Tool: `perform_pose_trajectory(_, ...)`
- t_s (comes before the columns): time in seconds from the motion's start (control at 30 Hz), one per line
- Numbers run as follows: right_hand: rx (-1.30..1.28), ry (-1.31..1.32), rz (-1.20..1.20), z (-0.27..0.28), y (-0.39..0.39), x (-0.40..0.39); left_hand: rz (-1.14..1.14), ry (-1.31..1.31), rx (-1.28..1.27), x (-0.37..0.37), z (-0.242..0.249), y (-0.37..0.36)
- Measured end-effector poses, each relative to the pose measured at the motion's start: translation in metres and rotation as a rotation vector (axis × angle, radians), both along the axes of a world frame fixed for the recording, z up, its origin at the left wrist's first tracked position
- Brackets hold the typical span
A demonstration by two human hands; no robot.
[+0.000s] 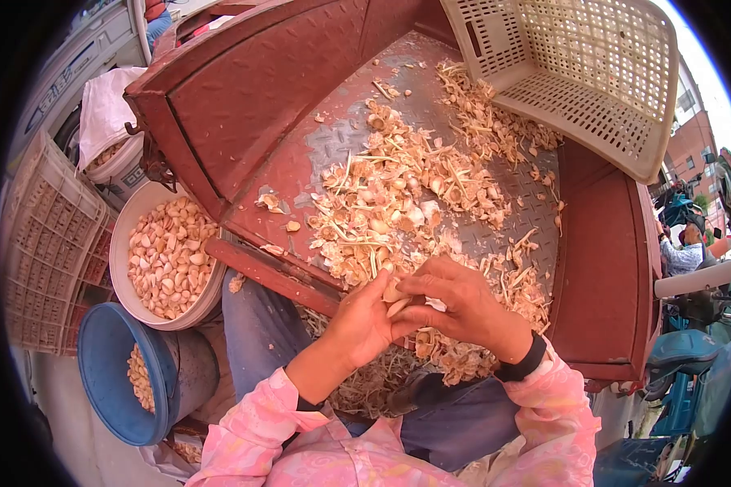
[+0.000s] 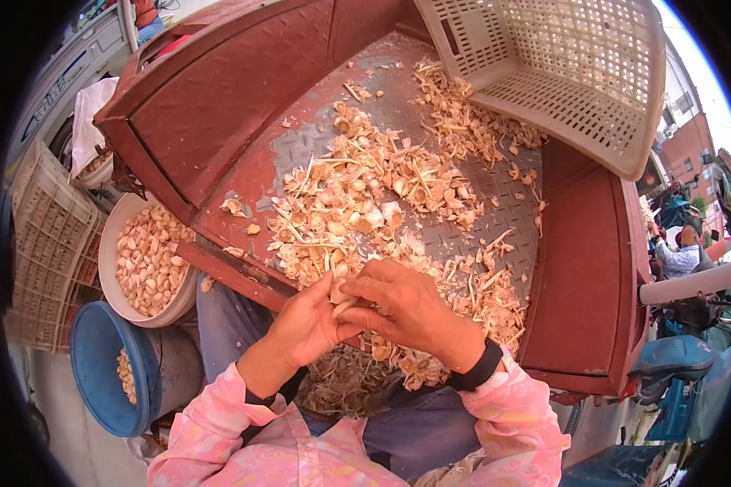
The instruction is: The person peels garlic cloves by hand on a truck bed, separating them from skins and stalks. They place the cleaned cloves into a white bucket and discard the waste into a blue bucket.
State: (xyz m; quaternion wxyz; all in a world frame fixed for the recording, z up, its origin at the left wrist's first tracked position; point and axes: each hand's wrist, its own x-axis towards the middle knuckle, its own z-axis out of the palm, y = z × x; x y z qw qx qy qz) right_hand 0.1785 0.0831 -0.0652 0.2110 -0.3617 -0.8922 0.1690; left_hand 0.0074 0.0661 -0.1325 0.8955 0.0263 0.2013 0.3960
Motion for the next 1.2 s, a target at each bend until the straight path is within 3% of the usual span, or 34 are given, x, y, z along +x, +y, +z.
perform_pose_trajectory(0.03,-0.124,0.086,-0.002,0.002,0.001,-0.004,-0.001,-0.021,-0.027,-0.004,-0.003,-0.001)
perform_pose_trajectory(0.13,-0.095,0.252,-0.326,-0.02,0.036,0.009,0.025,-0.168,-0.01,-0.037,-0.004,0.005)
perform_pose_trajectory(0.17,-0.056,0.186,-0.326,-0.026,0.05,0.013,0.041,-0.23,0.011,-0.053,-0.001,0.008)
perform_pose_trajectory(0.2,-0.02,0.122,-0.327,-0.032,0.064,0.016,0.165,-0.055,0.003,-0.07,0.022,0.011)
perform_pose_trajectory(0.27,-0.009,-0.02,-0.313,-0.044,0.073,0.02,0.383,0.14,0.228,-0.12,0.031,0.023)
perform_pose_trajectory(0.37,0.013,-0.179,-0.29,-0.062,0.078,0.031,0.678,0.761,0.452,-0.211,0.007,0.039)
perform_pose_trajectory(0.43,-0.321,-0.011,-0.429,-0.06,0.07,0.041,0.722,1.199,0.346,-0.246,-0.01,0.045)
perform_pose_trajectory(0.47,-0.491,0.075,-0.503,-0.06,0.063,0.046,0.713,1.371,0.398,-0.265,-0.023,0.047)
perform_pose_trajectory(0.5,-0.654,0.36,-0.54,-0.068,0.057,0.054,0.7,1.539,0.452,-0.281,-0.039,0.047)
perform_pose_trajectory(0.53,-0.721,0.42,-0.562,-0.064,0.053,0.058,0.688,1.703,0.509,-0.285,-0.049,0.048)
perform_pose_trajectory(0.67,-0.859,0.599,-0.574,-0.04,0.036,0.061,0.655,1.316,0.613,-0.208,-0.004,0.03)
perform_pose_trajectory(0.77,-0.882,0.655,-0.483,-0.036,0.025,0.048,0.428,0.966,0.708,-0.099,0.039,0.01)
perform_pose_trajectory(0.8,-0.777,0.586,-0.511,-0.039,0.023,0.042,0.35,0.919,0.738,-0.061,0.038,0.005)
perform_pose_trajectory(0.83,-0.669,0.52,-0.539,-0.043,0.021,0.037,0.224,1.098,1.017,-0.037,0.021,0.009)
perform_pose_trajectory(0.87,-0.557,0.457,-0.571,-0.047,0.02,0.034,0.38,1.167,1.202,-0.014,0.015,0.016)
perform_pose_trajectory(0.9,-0.357,0.276,-0.618,-0.05,0.02,0.04,0.394,1.176,1.159,-0.002,0.016,0.023)
perform_pose_trajectory(0.97,-0.21,-0.046,-0.632,-0.035,0.014,0.056,0.371,1.28,1.269,-0.005,0.017,0.038)
perform_pose_trajectory(1.0,-0.139,-0.207,-0.638,-0.029,0.009,0.063,0.354,1.329,1.324,-0.005,0.019,0.044)
perform_pose_trajectory(1.03,-0.195,-0.209,-0.666,-0.029,0.006,0.071,0.344,1.366,1.396,-0.002,0.024,0.049)
perform_pose_trajectory(1.13,-0.139,-0.554,-0.622,-0.035,0.003,0.079,0.018,1.588,1.713,0.027,0.007,0.06)
perform_pose_trajectory(1.2,0.009,-0.3,-0.574,-0.028,0.009,0.063,-0.086,1.705,1.765,0.047,0.003,0.056)
